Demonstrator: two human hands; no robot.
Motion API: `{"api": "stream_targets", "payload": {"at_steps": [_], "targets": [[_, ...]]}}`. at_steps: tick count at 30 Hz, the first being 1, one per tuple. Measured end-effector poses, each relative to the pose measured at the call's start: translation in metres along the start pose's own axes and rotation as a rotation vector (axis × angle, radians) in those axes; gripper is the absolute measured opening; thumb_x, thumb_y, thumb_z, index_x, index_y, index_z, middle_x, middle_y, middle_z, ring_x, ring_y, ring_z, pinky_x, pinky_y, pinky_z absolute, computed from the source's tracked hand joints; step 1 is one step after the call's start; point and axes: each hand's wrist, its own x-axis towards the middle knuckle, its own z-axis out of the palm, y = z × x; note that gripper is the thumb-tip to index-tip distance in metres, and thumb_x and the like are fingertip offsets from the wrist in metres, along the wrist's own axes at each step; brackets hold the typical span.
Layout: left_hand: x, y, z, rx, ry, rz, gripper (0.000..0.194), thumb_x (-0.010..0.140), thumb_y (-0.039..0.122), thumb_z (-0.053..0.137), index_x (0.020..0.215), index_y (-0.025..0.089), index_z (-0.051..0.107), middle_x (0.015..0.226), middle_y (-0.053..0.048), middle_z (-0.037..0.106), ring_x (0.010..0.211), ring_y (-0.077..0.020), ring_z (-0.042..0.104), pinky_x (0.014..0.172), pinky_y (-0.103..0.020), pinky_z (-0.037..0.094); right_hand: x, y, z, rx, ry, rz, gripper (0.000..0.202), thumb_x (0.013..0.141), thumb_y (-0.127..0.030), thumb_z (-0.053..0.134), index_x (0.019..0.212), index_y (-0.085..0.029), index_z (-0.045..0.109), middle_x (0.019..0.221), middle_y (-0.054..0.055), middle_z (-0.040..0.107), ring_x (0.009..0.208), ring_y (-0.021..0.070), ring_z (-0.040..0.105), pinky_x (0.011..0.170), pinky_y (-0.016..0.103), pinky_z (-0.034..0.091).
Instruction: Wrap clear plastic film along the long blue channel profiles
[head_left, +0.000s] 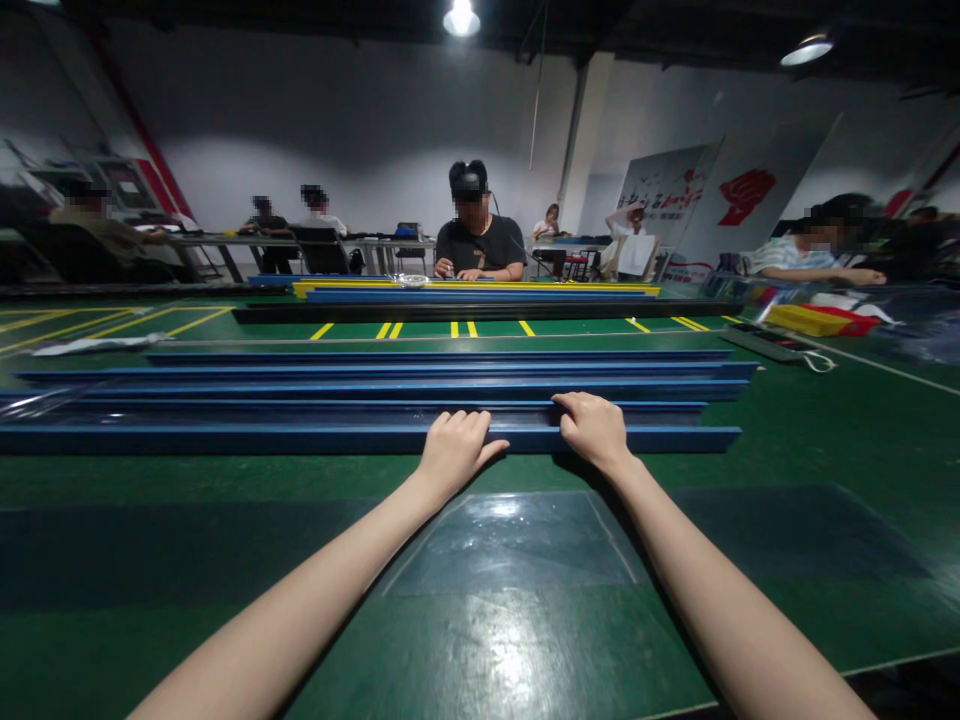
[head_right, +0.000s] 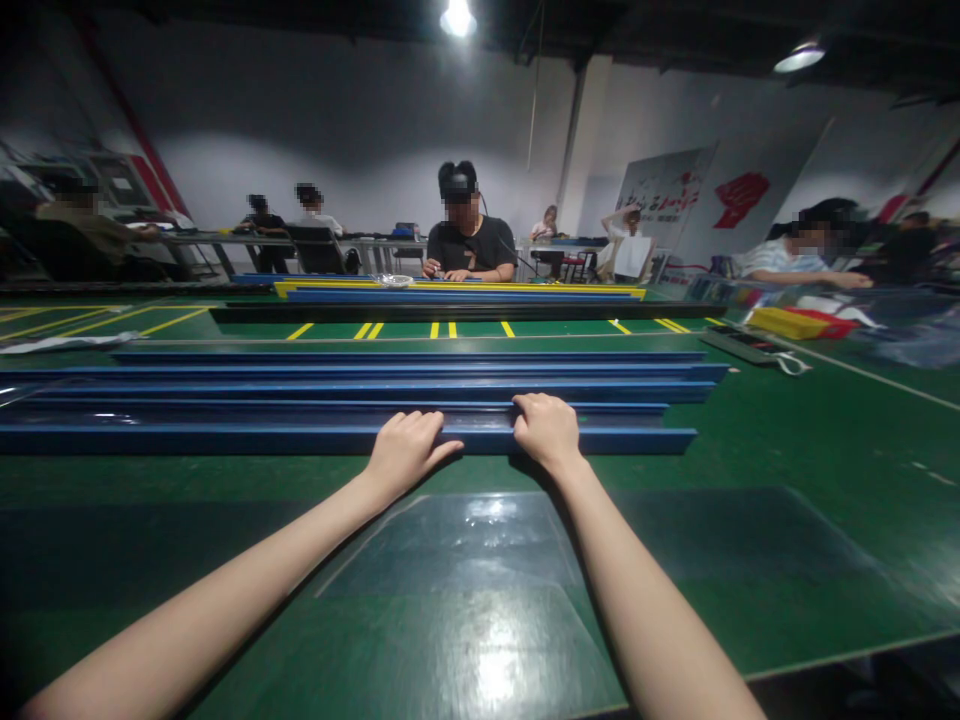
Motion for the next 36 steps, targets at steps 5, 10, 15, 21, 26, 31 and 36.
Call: {"api": "stream_targets", "payload": {"at_steps": [5, 10, 15, 21, 26, 31, 36], "targets": [[0.000, 0.000, 0.001, 0.003, -0.006, 0.005, 0.039, 0.081, 0.051, 0.039, 0.080, 0.015, 0.053, 0.068, -0.004, 0.059, 0.067, -0.0182, 0.054, 0.060, -0.029, 0.030, 0.000, -0.001, -0.001, -0.004, -0.009, 0.005, 0.039, 0.070, -0.018, 0.039, 0.100, -0.022, 0.063, 0.100, 0.001, 0.065, 0.088, 0.0166, 0.059, 0.071, 0.025, 0.042], [0.000, 0.000, 0.001, 0.007, -0.007, 0.007, 0.039, 0.081, 0.051, 0.039, 0.081, 0.015, 0.053, 0.069, -0.004, 0.059, 0.067, -0.0178, 0.053, 0.060, -0.029, 0.030, 0.000, -0.001, -0.002, -0.009, -0.030, 0.025, 0.039, 0.070, -0.018, 0.039, 0.101, -0.023, 0.062, 0.101, 0.001, 0.064, 0.089, 0.0161, 0.058, 0.072, 0.024, 0.042], [0.000, -0.001, 0.001, -0.002, -0.018, 0.008, 0.039, 0.082, 0.051, 0.038, 0.082, 0.015, 0.053, 0.069, -0.005, 0.059, 0.068, -0.0184, 0.053, 0.061, -0.029, 0.030, -0.001, 0.000, -0.002, 0.002, -0.021, 0.001, 0.038, 0.072, -0.018, 0.038, 0.101, -0.021, 0.062, 0.100, 0.002, 0.065, 0.088, 0.0171, 0.058, 0.071, 0.026, 0.042], [0.000, 0.000, 0.000, -0.006, -0.027, 0.004, 0.038, 0.082, 0.051, 0.038, 0.083, 0.015, 0.053, 0.070, -0.005, 0.060, 0.068, -0.0187, 0.053, 0.060, -0.029, 0.029, -0.002, -0.002, -0.002, -0.016, -0.021, -0.019, 0.036, 0.076, -0.020, 0.036, 0.101, -0.020, 0.061, 0.098, 0.004, 0.064, 0.085, 0.0177, 0.057, 0.070, 0.027, 0.040], [0.000, 0.000, 0.000, -0.002, -0.026, 0.008, 0.038, 0.082, 0.051, 0.038, 0.082, 0.015, 0.053, 0.070, -0.005, 0.059, 0.068, -0.0188, 0.053, 0.060, -0.029, 0.029, -0.002, -0.002, -0.002, -0.030, 0.024, -0.090, 0.034, 0.078, -0.020, 0.034, 0.103, -0.015, 0.058, 0.098, 0.008, 0.061, 0.087, 0.0191, 0.053, 0.073, 0.028, 0.037], [-0.001, -0.001, 0.002, -0.002, -0.023, 0.014, 0.037, 0.082, 0.050, 0.039, 0.082, 0.015, 0.053, 0.071, -0.005, 0.060, 0.069, -0.0187, 0.053, 0.061, -0.030, 0.029, -0.004, -0.001, -0.012, -0.008, 0.084, -0.208, 0.023, 0.076, -0.017, 0.037, 0.089, -0.014, 0.056, 0.090, 0.009, 0.057, 0.086, 0.0197, 0.048, 0.075, 0.028, 0.033], [0.000, -0.001, 0.002, -0.011, -0.023, 0.012, 0.037, 0.082, 0.050, 0.039, 0.080, 0.016, 0.052, 0.071, -0.005, 0.060, 0.069, -0.0190, 0.053, 0.061, -0.030, 0.029, -0.008, -0.007, -0.023, 0.086, 0.016, -0.335, 0.017, 0.081, -0.022, 0.036, 0.079, -0.018, 0.052, 0.077, 0.005, 0.055, 0.074, 0.0163, 0.047, 0.068, 0.026, 0.033]]}}
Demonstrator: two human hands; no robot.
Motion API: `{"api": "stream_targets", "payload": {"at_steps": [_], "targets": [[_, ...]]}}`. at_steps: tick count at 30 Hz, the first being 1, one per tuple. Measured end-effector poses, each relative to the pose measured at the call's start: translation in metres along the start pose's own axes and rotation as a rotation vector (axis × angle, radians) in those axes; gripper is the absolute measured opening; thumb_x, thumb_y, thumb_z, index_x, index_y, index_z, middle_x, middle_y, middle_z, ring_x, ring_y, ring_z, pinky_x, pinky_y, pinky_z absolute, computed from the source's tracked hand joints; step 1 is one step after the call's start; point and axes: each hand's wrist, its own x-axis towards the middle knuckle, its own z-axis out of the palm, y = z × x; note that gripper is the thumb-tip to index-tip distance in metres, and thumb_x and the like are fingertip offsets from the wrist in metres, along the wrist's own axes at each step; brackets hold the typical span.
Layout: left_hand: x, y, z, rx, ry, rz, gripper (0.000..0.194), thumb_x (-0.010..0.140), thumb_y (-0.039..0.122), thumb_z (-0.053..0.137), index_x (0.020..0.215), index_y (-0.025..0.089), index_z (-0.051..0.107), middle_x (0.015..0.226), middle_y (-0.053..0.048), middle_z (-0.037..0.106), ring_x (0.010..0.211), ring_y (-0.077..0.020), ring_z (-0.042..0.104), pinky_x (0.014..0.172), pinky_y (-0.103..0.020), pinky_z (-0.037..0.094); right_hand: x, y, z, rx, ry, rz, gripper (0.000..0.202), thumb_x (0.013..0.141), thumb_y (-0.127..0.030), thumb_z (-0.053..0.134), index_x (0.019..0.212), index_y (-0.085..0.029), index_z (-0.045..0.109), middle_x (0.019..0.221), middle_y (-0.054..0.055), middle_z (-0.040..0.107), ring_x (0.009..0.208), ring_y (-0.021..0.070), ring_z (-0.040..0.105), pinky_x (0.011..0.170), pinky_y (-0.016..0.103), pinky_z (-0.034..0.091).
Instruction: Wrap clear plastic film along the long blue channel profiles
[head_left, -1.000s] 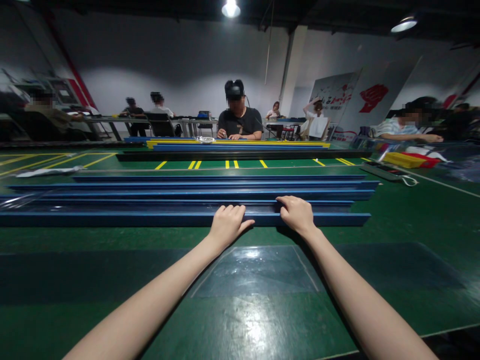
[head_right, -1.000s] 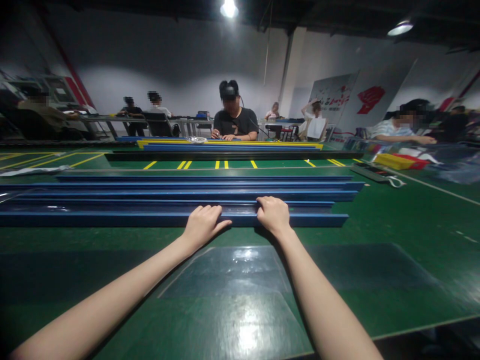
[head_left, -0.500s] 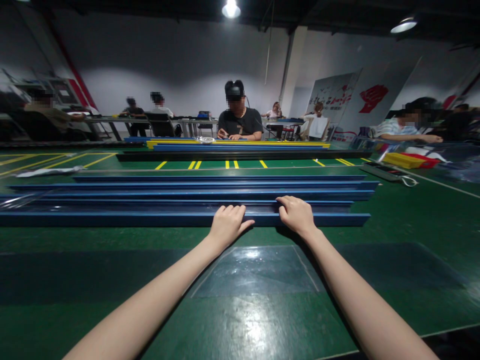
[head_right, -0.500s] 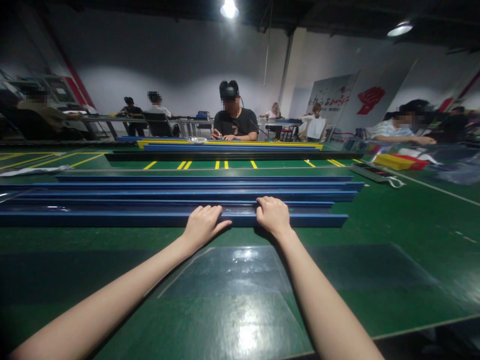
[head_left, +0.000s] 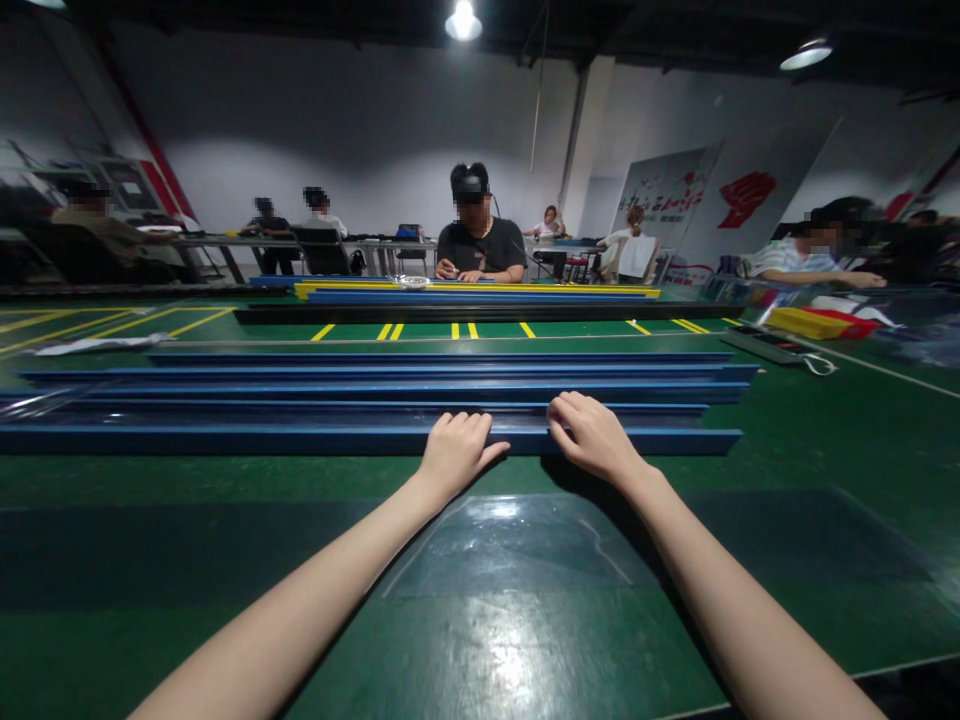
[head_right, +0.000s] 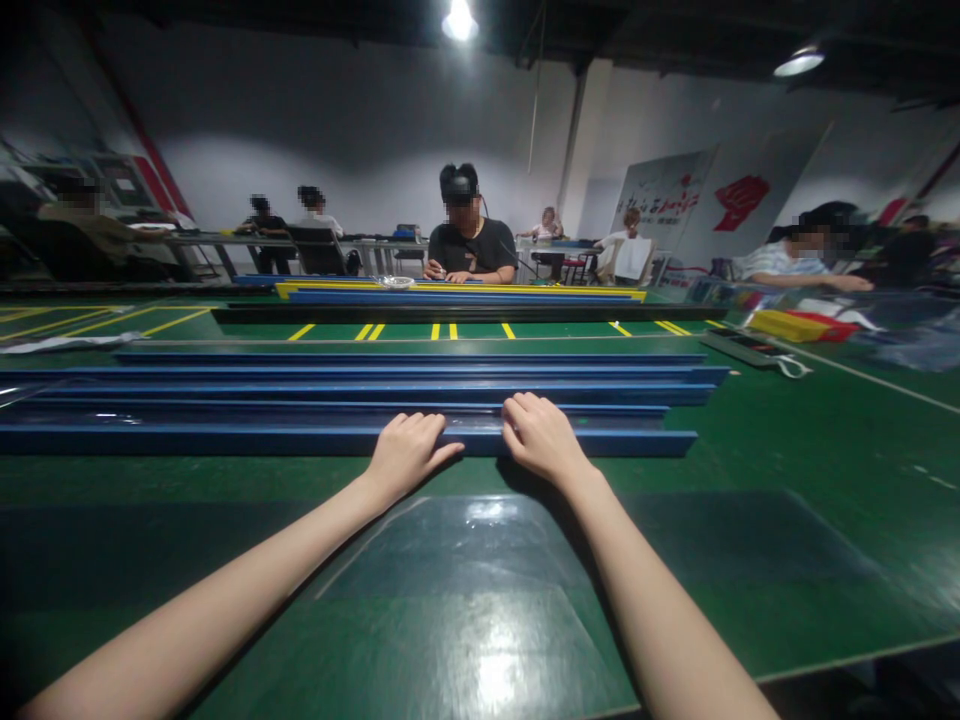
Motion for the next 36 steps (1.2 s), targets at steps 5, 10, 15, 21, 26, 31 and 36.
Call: {"api": "stream_targets", "payload": {"at_steps": [5, 10, 15, 21, 26, 31, 36], "targets": [[0.0001, 0.0005, -0.0012, -0.009, -0.011, -0.001, 0.037, 0.082, 0.050, 0.038, 0.079, 0.016, 0.052, 0.072, -0.005, 0.060, 0.069, -0.0190, 0.053, 0.062, -0.030, 0.029, -0.0001, -0.0045, -0.0022, 0.073, -0.046, -0.056, 0.024, 0.082, -0.041, 0.042, 0.076, -0.019, 0.050, 0.077, 0.003, 0.054, 0.073, 0.0154, 0.048, 0.064, 0.024, 0.034], [-0.0003, 0.0004, -0.0008, -0.010, -0.010, -0.003, 0.036, 0.082, 0.049, 0.039, 0.080, 0.016, 0.052, 0.072, -0.005, 0.061, 0.069, -0.0189, 0.053, 0.061, -0.030, 0.029, -0.0007, -0.0027, 0.0000, 0.088, -0.066, -0.071, 0.023, 0.077, -0.042, 0.050, 0.079, -0.019, 0.050, 0.080, 0.004, 0.054, 0.076, 0.0159, 0.049, 0.063, 0.024, 0.035], [-0.0003, 0.0004, -0.0012, -0.005, -0.008, 0.004, 0.036, 0.082, 0.049, 0.039, 0.079, 0.015, 0.052, 0.072, -0.005, 0.060, 0.069, -0.0185, 0.053, 0.062, -0.030, 0.030, -0.0007, -0.0030, 0.0007, 0.077, -0.087, -0.062, 0.019, 0.078, -0.037, 0.051, 0.080, -0.018, 0.050, 0.081, 0.004, 0.054, 0.075, 0.0152, 0.049, 0.062, 0.023, 0.035], [-0.0001, 0.0003, -0.0018, 0.003, -0.012, 0.004, 0.036, 0.082, 0.049, 0.039, 0.080, 0.015, 0.052, 0.072, -0.005, 0.060, 0.069, -0.0184, 0.053, 0.062, -0.029, 0.030, 0.0002, -0.0014, 0.0011, 0.083, -0.116, -0.057, 0.025, 0.080, -0.042, 0.046, 0.078, -0.017, 0.051, 0.078, 0.004, 0.055, 0.072, 0.0145, 0.049, 0.061, 0.023, 0.034], [0.0001, -0.0005, -0.0019, -0.011, -0.013, 0.017, 0.035, 0.082, 0.048, 0.039, 0.083, 0.016, 0.052, 0.074, -0.005, 0.060, 0.070, -0.0183, 0.053, 0.062, -0.030, 0.030, 0.0022, 0.0003, -0.0001, 0.065, -0.124, -0.046, 0.026, 0.078, -0.043, 0.049, 0.078, -0.017, 0.053, 0.079, 0.004, 0.056, 0.071, 0.0141, 0.050, 0.058, 0.022, 0.032], [0.0002, -0.0011, -0.0016, -0.033, -0.020, 0.049, 0.032, 0.084, 0.044, 0.038, 0.088, 0.015, 0.052, 0.079, -0.006, 0.059, 0.073, -0.0188, 0.053, 0.064, -0.030, 0.032, 0.0045, 0.0006, -0.0044, 0.061, -0.139, -0.009, 0.029, 0.076, -0.047, 0.050, 0.074, -0.018, 0.054, 0.077, 0.003, 0.058, 0.070, 0.0141, 0.052, 0.055, 0.022, 0.030], [0.0012, 0.0001, -0.0015, -0.038, 0.001, 0.160, 0.028, 0.085, 0.035, 0.039, 0.097, 0.012, 0.050, 0.087, -0.007, 0.058, 0.079, -0.0189, 0.051, 0.070, -0.030, 0.034, 0.0029, 0.0051, -0.0081, 0.062, -0.160, 0.036, 0.029, 0.073, -0.047, 0.052, 0.071, -0.018, 0.054, 0.074, 0.002, 0.058, 0.067, 0.0136, 0.052, 0.054, 0.022, 0.028]]}}
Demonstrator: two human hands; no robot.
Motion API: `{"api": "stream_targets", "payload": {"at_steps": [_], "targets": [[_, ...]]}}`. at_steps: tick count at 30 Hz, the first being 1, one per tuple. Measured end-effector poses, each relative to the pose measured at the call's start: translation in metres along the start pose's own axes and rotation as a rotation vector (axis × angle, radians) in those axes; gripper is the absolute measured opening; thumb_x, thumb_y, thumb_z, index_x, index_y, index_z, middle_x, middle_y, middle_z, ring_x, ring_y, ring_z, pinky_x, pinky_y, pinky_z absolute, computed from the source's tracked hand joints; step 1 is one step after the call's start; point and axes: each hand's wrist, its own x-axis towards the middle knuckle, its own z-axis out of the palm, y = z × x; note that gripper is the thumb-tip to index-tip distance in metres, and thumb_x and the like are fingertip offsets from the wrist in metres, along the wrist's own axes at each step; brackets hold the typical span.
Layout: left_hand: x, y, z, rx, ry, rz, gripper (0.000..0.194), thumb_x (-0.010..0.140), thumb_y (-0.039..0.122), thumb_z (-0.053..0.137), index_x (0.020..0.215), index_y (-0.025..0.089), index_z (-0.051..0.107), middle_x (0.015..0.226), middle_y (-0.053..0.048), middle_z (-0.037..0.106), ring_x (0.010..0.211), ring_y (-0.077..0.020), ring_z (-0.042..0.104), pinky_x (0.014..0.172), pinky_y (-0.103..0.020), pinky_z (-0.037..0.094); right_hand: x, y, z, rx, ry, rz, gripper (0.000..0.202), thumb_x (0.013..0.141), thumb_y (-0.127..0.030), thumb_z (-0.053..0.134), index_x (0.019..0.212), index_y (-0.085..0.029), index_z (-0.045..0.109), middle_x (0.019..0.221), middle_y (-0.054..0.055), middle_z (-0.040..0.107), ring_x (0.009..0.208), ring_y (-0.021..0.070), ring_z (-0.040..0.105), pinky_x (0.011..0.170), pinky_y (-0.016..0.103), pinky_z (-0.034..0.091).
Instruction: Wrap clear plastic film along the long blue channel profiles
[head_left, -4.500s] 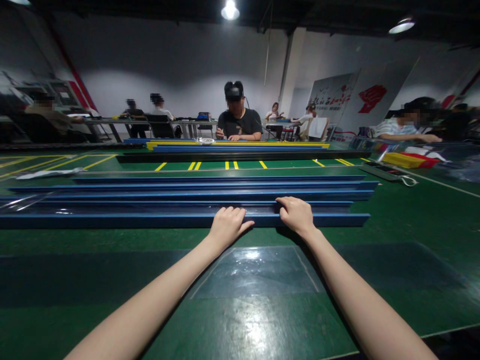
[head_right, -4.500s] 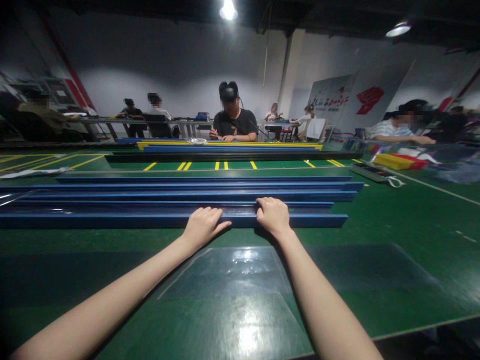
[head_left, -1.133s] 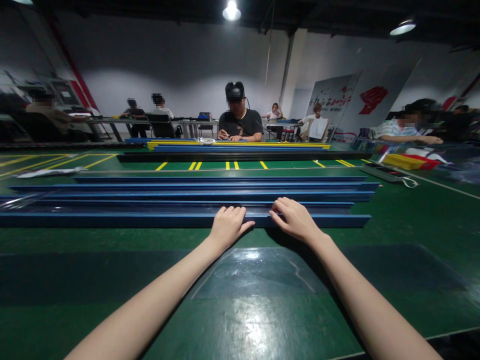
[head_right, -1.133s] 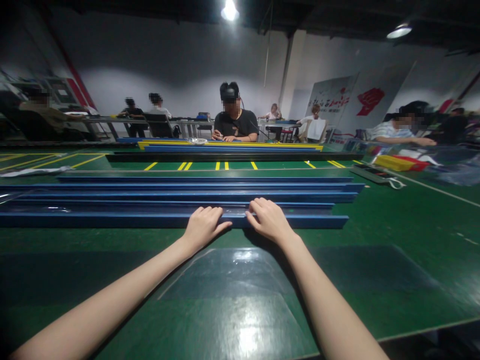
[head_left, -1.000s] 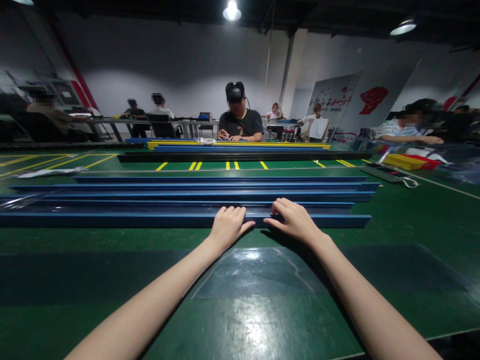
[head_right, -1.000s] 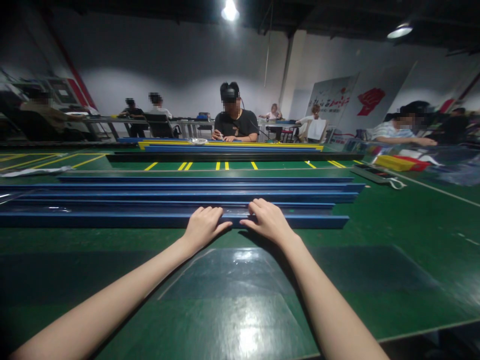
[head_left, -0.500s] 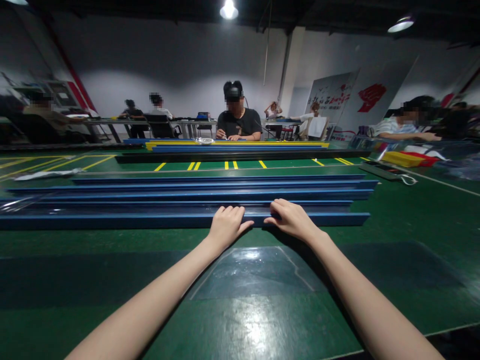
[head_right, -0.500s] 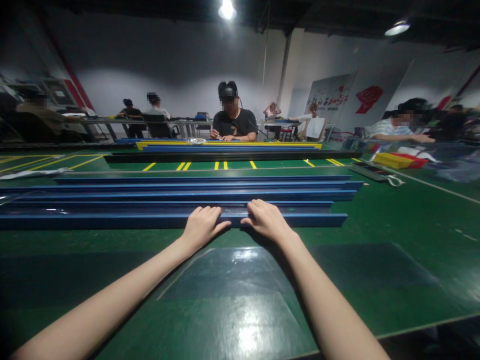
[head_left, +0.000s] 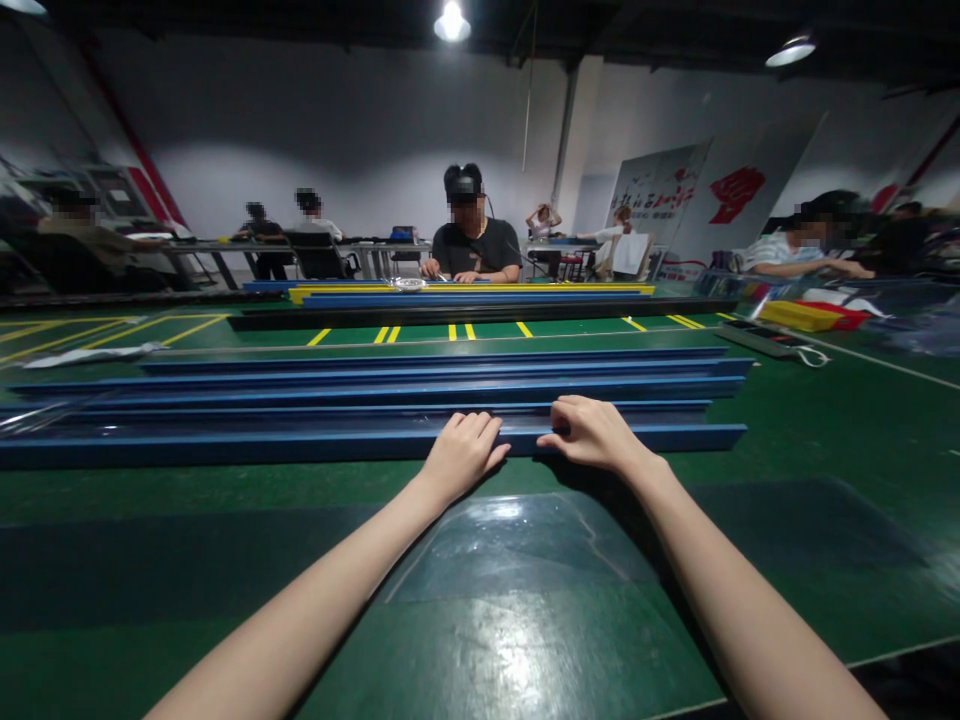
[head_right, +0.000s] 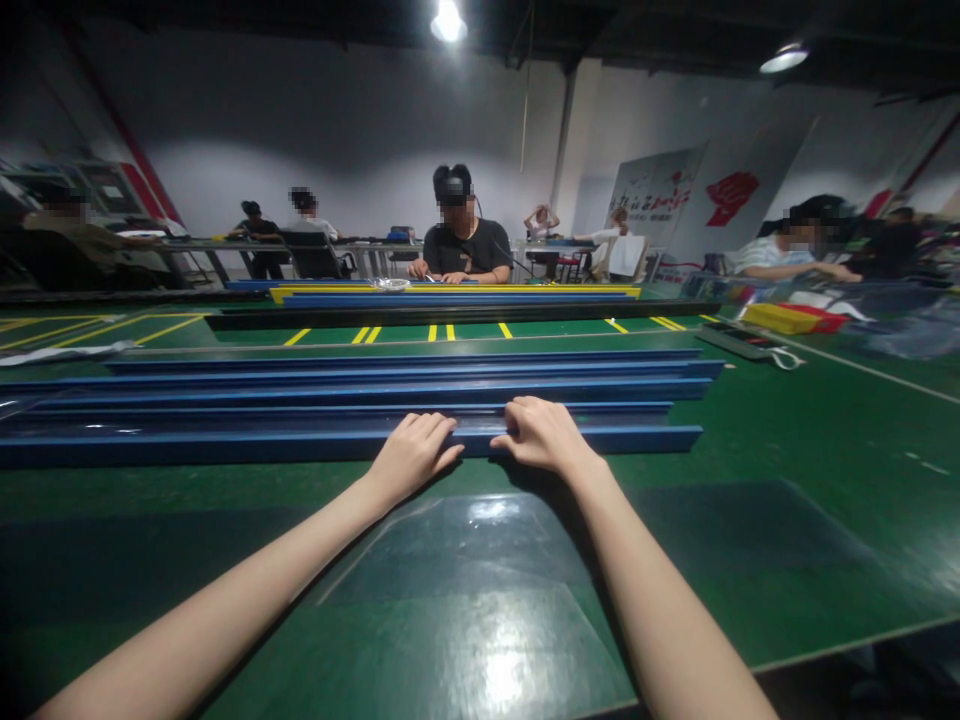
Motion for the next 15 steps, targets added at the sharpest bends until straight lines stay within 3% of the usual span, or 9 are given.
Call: {"api": "stream_targets", "payload": {"at_steps": [5, 15], "targets": [[0.002, 0.001, -0.002, 0.002, 0.001, 0.076, 0.026, 0.086, 0.030, 0.039, 0.102, 0.012, 0.048, 0.091, -0.008, 0.057, 0.083, -0.0191, 0.050, 0.072, -0.030, 0.034, -0.006, 0.010, -0.004, -0.033, -0.038, 0.072, 0.028, 0.070, -0.047, 0.053, 0.066, -0.019, 0.054, 0.069, 0.001, 0.059, 0.063, 0.0134, 0.052, 0.051, 0.022, 0.025], [0.001, 0.001, -0.001, 0.053, 0.004, 0.018, 0.029, 0.085, 0.033, 0.041, 0.104, 0.013, 0.048, 0.088, -0.006, 0.057, 0.081, -0.0190, 0.050, 0.071, -0.031, 0.032, -0.016, 0.031, -0.010, -0.061, -0.046, 0.138, 0.030, 0.069, -0.049, 0.051, 0.063, -0.020, 0.053, 0.069, 0.001, 0.060, 0.061, 0.0134, 0.052, 0.049, 0.022, 0.025]]}}
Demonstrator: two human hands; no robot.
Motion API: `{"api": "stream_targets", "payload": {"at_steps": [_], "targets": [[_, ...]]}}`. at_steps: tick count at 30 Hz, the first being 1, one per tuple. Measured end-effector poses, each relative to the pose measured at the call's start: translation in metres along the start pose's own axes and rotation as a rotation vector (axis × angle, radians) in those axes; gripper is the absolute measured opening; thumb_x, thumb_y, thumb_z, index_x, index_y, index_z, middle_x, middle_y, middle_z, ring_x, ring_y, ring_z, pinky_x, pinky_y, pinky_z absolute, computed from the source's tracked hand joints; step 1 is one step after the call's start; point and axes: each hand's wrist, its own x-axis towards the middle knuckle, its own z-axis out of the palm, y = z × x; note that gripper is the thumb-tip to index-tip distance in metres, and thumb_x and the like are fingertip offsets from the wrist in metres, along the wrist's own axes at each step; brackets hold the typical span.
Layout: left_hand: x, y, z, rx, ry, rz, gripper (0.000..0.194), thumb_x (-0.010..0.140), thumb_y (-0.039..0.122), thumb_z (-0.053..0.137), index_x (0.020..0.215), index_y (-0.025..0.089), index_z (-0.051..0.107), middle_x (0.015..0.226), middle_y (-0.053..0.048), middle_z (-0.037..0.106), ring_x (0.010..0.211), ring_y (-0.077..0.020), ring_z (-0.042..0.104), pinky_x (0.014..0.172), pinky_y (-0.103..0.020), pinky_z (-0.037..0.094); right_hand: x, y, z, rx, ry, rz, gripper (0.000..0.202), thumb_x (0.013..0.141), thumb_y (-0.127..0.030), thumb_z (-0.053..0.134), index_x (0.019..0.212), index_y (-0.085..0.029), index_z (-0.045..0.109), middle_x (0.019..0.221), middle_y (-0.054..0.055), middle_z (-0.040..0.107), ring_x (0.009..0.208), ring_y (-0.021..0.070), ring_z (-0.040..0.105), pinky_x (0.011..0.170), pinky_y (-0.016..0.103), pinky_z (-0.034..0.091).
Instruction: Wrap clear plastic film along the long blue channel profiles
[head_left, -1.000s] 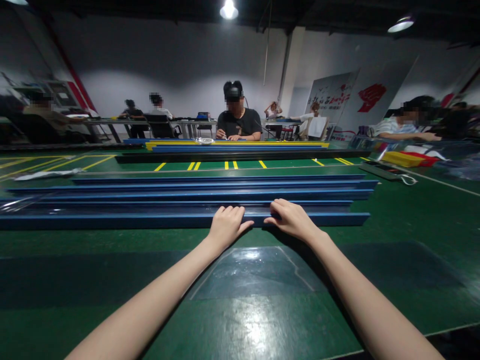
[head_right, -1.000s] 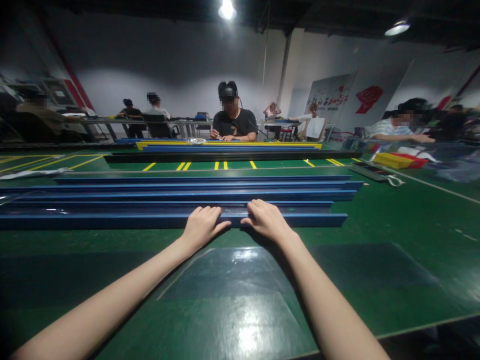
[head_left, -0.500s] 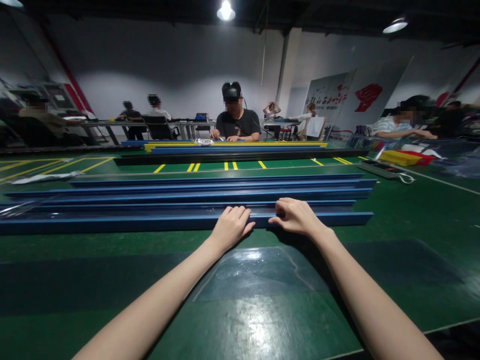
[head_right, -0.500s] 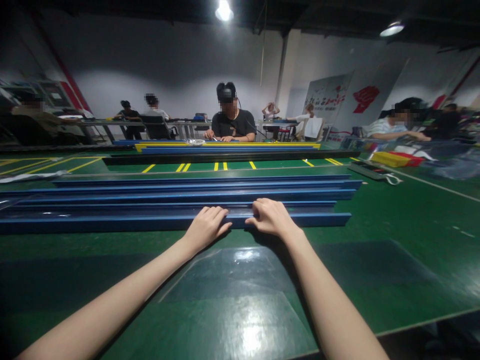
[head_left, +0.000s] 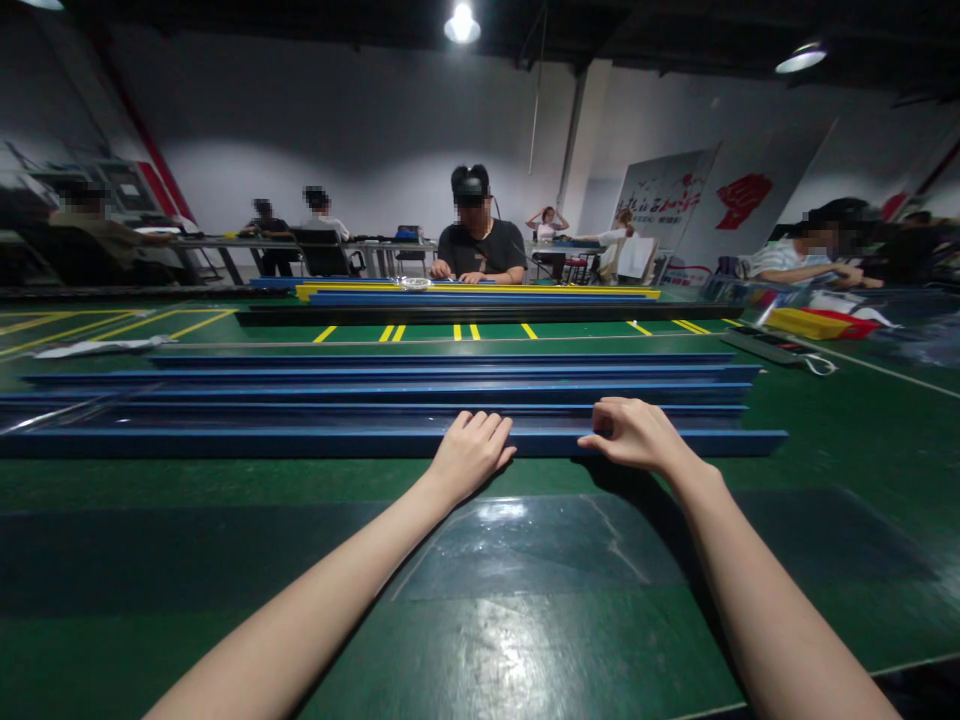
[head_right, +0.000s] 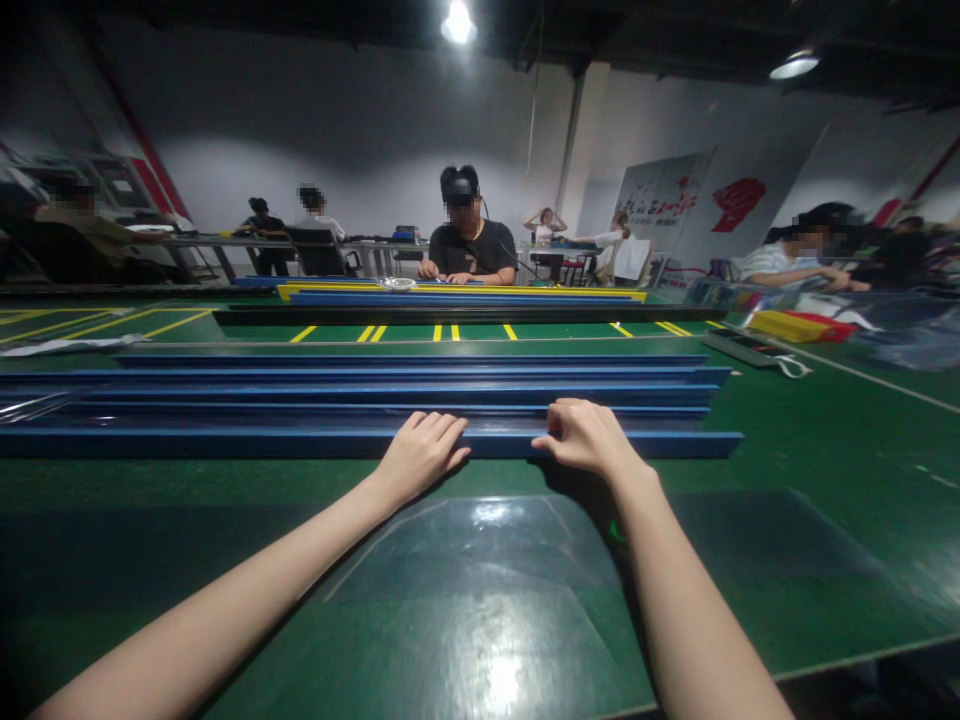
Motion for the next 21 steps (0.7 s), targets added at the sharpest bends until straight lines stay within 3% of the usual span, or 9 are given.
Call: {"api": "stream_targets", "payload": {"at_steps": [6, 21], "targets": [[-0.0004, 0.0000, 0.0007, 0.026, 0.009, -0.056, 0.031, 0.083, 0.039, 0.044, 0.099, 0.013, 0.050, 0.084, -0.006, 0.056, 0.079, -0.0195, 0.050, 0.069, -0.032, 0.031, -0.0044, 0.0098, -0.0007, -0.003, 0.000, 0.034, 0.031, 0.068, -0.050, 0.050, 0.061, -0.020, 0.052, 0.067, 0.000, 0.059, 0.060, 0.0132, 0.052, 0.049, 0.022, 0.026], [-0.0006, 0.0002, 0.0027, 0.036, 0.011, -0.124, 0.034, 0.081, 0.046, 0.044, 0.084, 0.014, 0.052, 0.079, -0.006, 0.057, 0.076, -0.0198, 0.050, 0.066, -0.031, 0.030, -0.0056, 0.0073, 0.0025, -0.009, 0.017, -0.032, 0.027, 0.072, -0.046, 0.047, 0.066, -0.020, 0.048, 0.069, 0.001, 0.058, 0.062, 0.0145, 0.051, 0.052, 0.023, 0.028]]}}
